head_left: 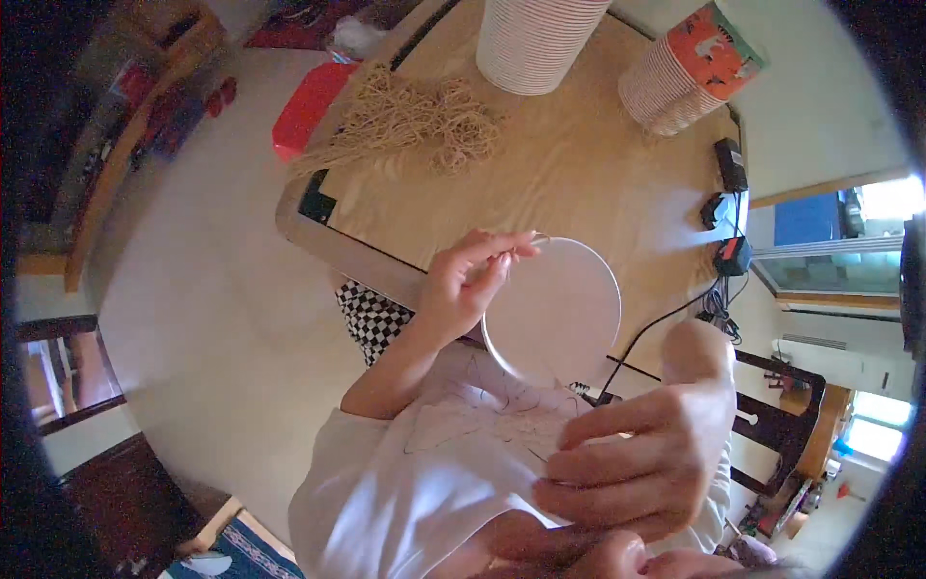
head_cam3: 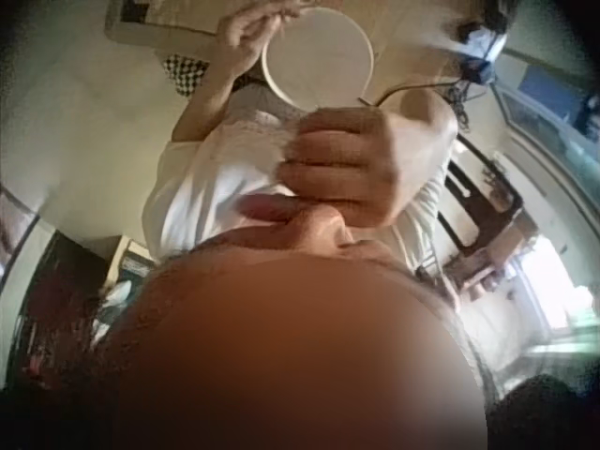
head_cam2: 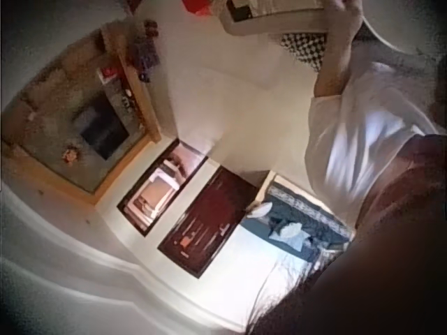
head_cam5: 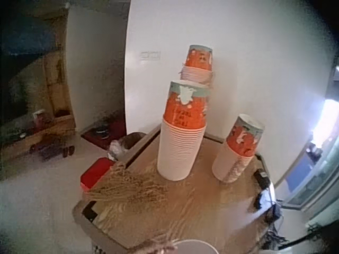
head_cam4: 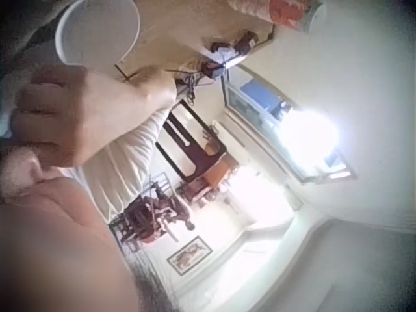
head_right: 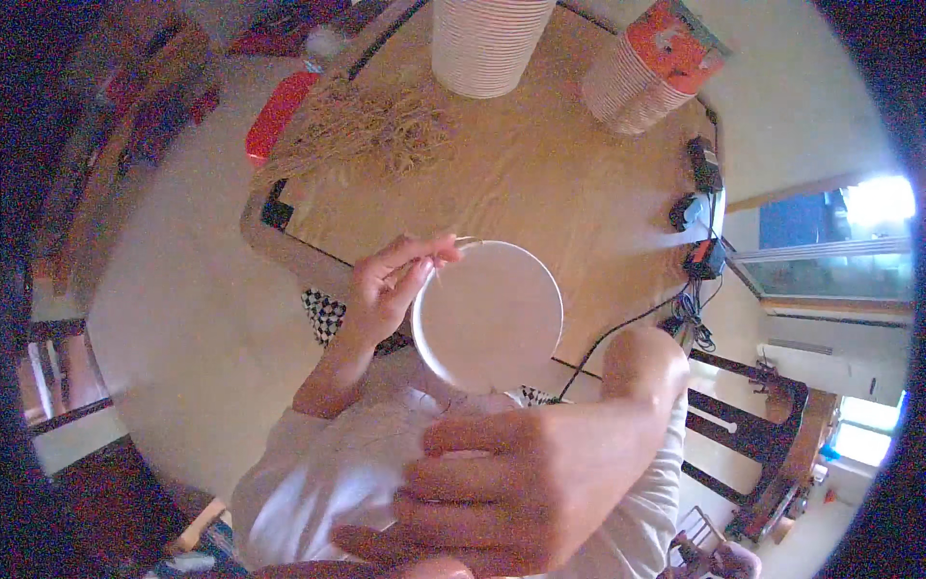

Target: Threading a thin raffia string through holes in the rim of decorative paper cups to prepare them for a garland or display.

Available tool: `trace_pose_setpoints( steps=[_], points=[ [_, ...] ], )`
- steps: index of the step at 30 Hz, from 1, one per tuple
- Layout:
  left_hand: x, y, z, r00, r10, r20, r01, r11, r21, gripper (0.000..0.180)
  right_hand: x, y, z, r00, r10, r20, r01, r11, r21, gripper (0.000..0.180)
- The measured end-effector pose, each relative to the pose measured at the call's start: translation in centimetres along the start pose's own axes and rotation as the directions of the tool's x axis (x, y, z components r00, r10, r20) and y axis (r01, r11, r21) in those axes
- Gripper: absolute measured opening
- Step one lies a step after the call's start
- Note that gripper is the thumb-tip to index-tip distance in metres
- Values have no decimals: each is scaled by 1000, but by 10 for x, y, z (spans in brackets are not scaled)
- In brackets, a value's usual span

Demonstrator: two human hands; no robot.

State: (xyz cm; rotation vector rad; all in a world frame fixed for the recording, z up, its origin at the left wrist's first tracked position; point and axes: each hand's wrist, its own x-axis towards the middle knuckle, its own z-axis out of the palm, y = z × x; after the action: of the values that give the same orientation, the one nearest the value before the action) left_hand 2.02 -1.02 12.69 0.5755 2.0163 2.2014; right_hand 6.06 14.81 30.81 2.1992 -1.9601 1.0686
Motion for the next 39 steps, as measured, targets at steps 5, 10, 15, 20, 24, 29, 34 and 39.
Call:
trace_pose_setpoints(
  steps=[5,10,15,20,24,29,34,39],
  points=[
    [5,-8,-1,998,-58,-18,52,964,-261,28,-45,29,-7,966,232,-117,-229,973,37,23],
    [25,-23,-1,990,-127,-56,100,932,-348,23,-94,91,29,393,825,-406,-864,482,145,13],
    [36,-30,1,981,-162,-104,122,940,-318,17,-129,125,43,288,957,11,-811,238,535,16],
    [42,-36,9,973,-173,-150,100,910,-402,11,-128,135,50,254,962,102,-900,196,389,20],
    [42,-39,8,984,-116,-138,54,918,-392,12,-133,143,53,248,959,134,-905,181,385,20],
    [42,-45,8,991,-81,-110,42,948,-317,13,-136,154,57,354,928,116,-896,301,325,21],
    [41,-50,9,987,-90,-135,55,968,-245,12,-137,162,58,229,928,295,-894,80,442,17],
    [37,-50,6,984,-112,-138,69,956,-286,11,-128,144,58,199,980,23,-884,170,436,11]
  ],
)
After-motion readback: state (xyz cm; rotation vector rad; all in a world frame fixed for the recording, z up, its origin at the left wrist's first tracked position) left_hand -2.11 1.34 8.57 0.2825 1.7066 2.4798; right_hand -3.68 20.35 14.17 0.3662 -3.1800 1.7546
